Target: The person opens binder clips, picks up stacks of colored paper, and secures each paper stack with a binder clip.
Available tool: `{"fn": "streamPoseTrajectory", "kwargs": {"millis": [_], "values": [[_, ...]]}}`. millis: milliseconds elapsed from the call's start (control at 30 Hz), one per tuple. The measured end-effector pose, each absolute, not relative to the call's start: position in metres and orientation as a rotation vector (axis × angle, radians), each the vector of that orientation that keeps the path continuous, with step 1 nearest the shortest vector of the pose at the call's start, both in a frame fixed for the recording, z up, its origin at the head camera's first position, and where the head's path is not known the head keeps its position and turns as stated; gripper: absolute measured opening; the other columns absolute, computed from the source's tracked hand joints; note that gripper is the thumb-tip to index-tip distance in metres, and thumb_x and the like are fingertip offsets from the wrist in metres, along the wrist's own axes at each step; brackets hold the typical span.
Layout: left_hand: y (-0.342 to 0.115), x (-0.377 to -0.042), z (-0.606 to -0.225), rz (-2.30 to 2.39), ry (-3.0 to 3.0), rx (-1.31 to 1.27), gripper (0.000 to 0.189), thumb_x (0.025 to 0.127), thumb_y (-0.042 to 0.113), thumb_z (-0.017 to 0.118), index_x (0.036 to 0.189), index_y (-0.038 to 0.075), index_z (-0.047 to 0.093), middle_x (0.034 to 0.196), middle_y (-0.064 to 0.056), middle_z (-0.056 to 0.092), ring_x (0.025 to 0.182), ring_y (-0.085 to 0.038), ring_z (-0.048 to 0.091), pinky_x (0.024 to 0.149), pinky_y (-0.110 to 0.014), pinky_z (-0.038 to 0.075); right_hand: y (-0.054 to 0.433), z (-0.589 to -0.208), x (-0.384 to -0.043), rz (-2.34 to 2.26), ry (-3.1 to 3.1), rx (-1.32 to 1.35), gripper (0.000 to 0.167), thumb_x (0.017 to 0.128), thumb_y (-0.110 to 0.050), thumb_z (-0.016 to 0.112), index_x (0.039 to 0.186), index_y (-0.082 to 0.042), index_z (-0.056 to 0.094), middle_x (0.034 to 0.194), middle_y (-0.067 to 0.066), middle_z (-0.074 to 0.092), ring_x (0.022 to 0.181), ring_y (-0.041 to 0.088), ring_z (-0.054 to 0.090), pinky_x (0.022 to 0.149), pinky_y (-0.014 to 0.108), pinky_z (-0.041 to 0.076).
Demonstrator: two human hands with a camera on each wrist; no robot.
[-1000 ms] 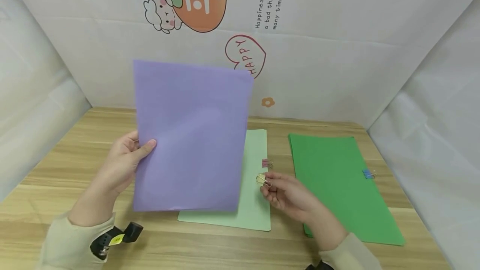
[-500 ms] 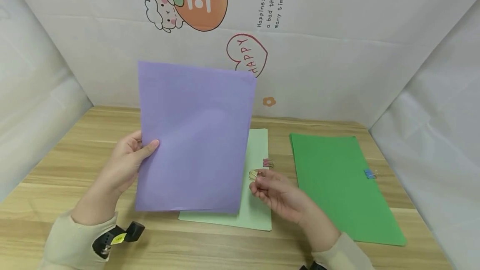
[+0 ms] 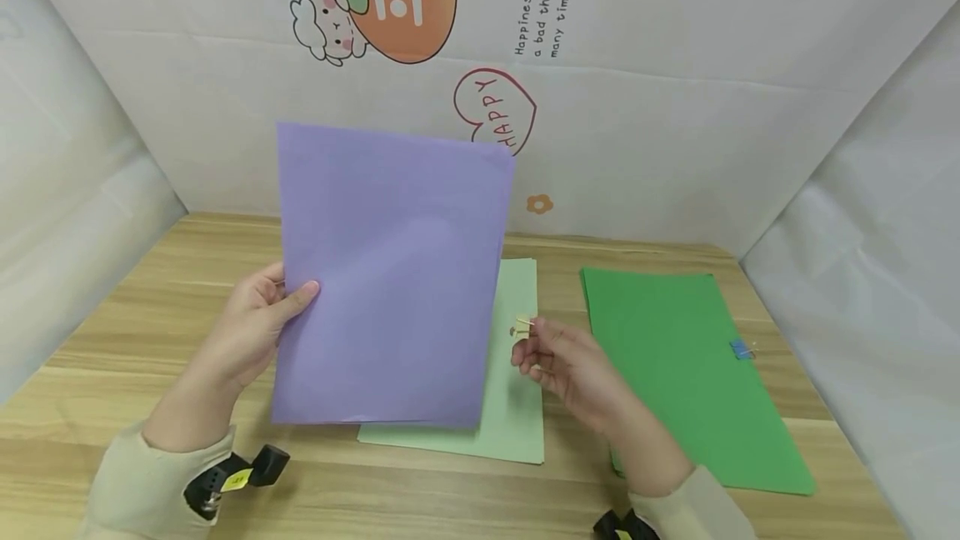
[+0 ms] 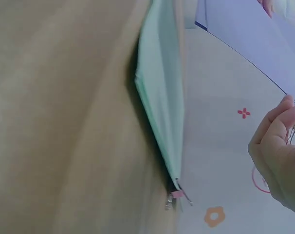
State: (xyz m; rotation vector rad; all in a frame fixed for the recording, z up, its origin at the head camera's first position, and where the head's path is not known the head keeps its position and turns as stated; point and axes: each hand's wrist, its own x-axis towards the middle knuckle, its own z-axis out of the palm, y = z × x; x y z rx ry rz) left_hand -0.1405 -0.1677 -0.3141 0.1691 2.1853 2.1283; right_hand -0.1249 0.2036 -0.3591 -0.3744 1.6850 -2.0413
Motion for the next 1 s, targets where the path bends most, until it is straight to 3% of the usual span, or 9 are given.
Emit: {"fn": "streamPoseTrajectory", "kwargs": {"millis": [500,1000], "values": [[-0.167,-0.139,-0.312,2.135,2.187,0.206,0.037,0.103,0.005,0.048,0.136,-0.012,0.045,0.087,0.013,0.072,0.083,-0.006,0.071,0.076,-0.027,0.059,0.183,-0.335,-0.137,-2.231,1.906,-0.514,0.032,0.108,-0.018,0.042,0.089,-0.014,0.067,0.080,-0.006,0.067,0.079,0.008,0.061,0.072,0.020,0.051],[-0.167,-0.139,-0.311,2.125,2.181,0.201,0.038,0.104,0.006,0.048,0.138,-0.011,0.044,0.090,0.013,0.072,0.085,-0.006,0.071,0.078,-0.027,0.059,0.170,-0.330,-0.134,-2.277,2.001,-0.335,0.027,0.104,-0.020,0.052,0.082,-0.015,0.067,0.075,-0.006,0.068,0.073,0.008,0.061,0.066,0.018,0.050]]}}
